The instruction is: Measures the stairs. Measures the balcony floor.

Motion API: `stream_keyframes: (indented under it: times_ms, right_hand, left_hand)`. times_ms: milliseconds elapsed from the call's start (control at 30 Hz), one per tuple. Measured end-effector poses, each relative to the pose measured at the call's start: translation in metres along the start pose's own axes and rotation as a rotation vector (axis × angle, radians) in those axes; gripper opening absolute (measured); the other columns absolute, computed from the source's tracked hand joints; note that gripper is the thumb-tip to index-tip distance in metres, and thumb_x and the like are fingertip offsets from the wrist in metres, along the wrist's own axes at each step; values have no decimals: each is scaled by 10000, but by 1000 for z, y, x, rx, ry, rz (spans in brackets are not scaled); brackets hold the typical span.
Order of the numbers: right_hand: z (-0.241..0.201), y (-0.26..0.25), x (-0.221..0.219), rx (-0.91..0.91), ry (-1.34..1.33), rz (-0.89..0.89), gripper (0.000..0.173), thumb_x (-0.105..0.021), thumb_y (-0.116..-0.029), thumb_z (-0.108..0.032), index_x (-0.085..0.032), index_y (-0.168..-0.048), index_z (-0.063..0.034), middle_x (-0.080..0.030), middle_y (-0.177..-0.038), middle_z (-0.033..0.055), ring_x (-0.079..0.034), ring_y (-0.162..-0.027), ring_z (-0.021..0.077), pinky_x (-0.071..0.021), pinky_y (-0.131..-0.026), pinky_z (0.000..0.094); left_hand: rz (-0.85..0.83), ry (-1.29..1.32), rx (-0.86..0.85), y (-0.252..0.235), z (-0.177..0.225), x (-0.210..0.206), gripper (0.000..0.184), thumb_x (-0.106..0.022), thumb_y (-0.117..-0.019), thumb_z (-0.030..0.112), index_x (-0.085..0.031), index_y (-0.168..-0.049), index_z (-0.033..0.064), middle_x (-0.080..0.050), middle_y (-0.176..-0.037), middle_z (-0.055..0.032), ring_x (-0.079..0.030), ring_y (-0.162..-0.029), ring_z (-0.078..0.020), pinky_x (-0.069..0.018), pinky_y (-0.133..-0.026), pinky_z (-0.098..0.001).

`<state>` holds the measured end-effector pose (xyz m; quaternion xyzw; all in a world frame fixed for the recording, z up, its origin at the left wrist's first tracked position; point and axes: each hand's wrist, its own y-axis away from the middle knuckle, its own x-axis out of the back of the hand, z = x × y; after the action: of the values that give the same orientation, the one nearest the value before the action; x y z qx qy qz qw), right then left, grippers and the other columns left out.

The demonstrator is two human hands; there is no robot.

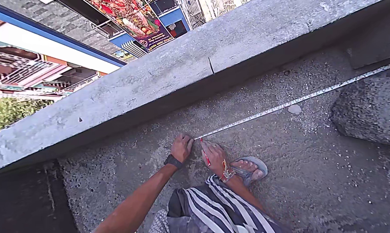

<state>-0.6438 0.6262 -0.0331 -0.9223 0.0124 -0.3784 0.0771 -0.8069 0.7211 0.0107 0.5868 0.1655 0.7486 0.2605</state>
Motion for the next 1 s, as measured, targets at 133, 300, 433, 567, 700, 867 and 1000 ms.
stream_keyframes:
  times_ms: [133, 300, 433, 567, 700, 867, 1000]
  right_hand:
    - [-7, -8, 6, 31, 84, -59, 315, -579, -969, -145, -746, -1204, -18, -765, -1174, 123, -743, -1098, 258, -588, -965, 382]
    - [-36, -70, 71, -202, -3, -936, 356, -463, -1066, -229, -649, -1229, 27, -690, -1188, 229, -661, -1158, 374, -502, -987, 517]
    - [-35, -66, 89, -297, -29, -1058, 419, -421, -1068, -324, -682, -1143, -5, -716, -1073, 213, -685, -1079, 376, -510, -910, 552]
    - [-24, -40, 87, -282, -49, -697, 348, -489, -1006, -276, -722, -1013, -18, -736, -926, 171, -732, -895, 341, -555, -744, 519]
    - [-5, -23, 65, -156, -72, -199, 248, -572, -920, -193, -756, -903, -28, -733, -807, 128, -742, -739, 291, -592, -619, 462]
    - [-1, -10, 37, -77, -143, -193, 328, -562, -980, -147, -738, -1230, -27, -747, -1202, 153, -742, -1078, 308, -608, -908, 447]
    - [0, -2, 14, -23, -64, -158, 347, -563, -986, -134, -716, -1280, -33, -725, -1273, 146, -733, -1119, 296, -605, -928, 421]
  left_hand:
    - [-2, 6, 0, 1, 1, 2, 351, -589, -1033, 259, -720, -1123, -54, -655, -1185, -297, -648, -1147, -439, -518, -1010, -533]
    - [-41, 1, 20, 0, 2, 4, 362, -568, -1046, 277, -714, -1156, -36, -649, -1221, -279, -638, -1182, -417, -505, -1038, -519]
    - [-39, 9, 18, -1, 2, 6, 371, -564, -1048, 277, -714, -1150, -46, -643, -1219, -293, -631, -1184, -432, -498, -1043, -527]
    - [-59, 12, 30, 0, 4, 8, 379, -565, -1049, 281, -708, -1158, -53, -637, -1223, -302, -623, -1187, -447, -491, -1040, -547]
    - [-99, 18, 35, -1, 3, 11, 383, -546, -1059, 289, -699, -1191, -35, -629, -1241, -290, -617, -1197, -433, -487, -1046, -532]
    - [-59, 14, 1, -1, 2, 7, 351, -556, -1052, 280, -718, -1186, -2, -646, -1238, -269, -628, -1196, -415, -491, -1046, -525]
    - [-37, 5, -4, 0, 0, 6, 356, -552, -1052, 284, -720, -1178, -3, -654, -1209, -267, -642, -1165, -414, -504, -1026, -524]
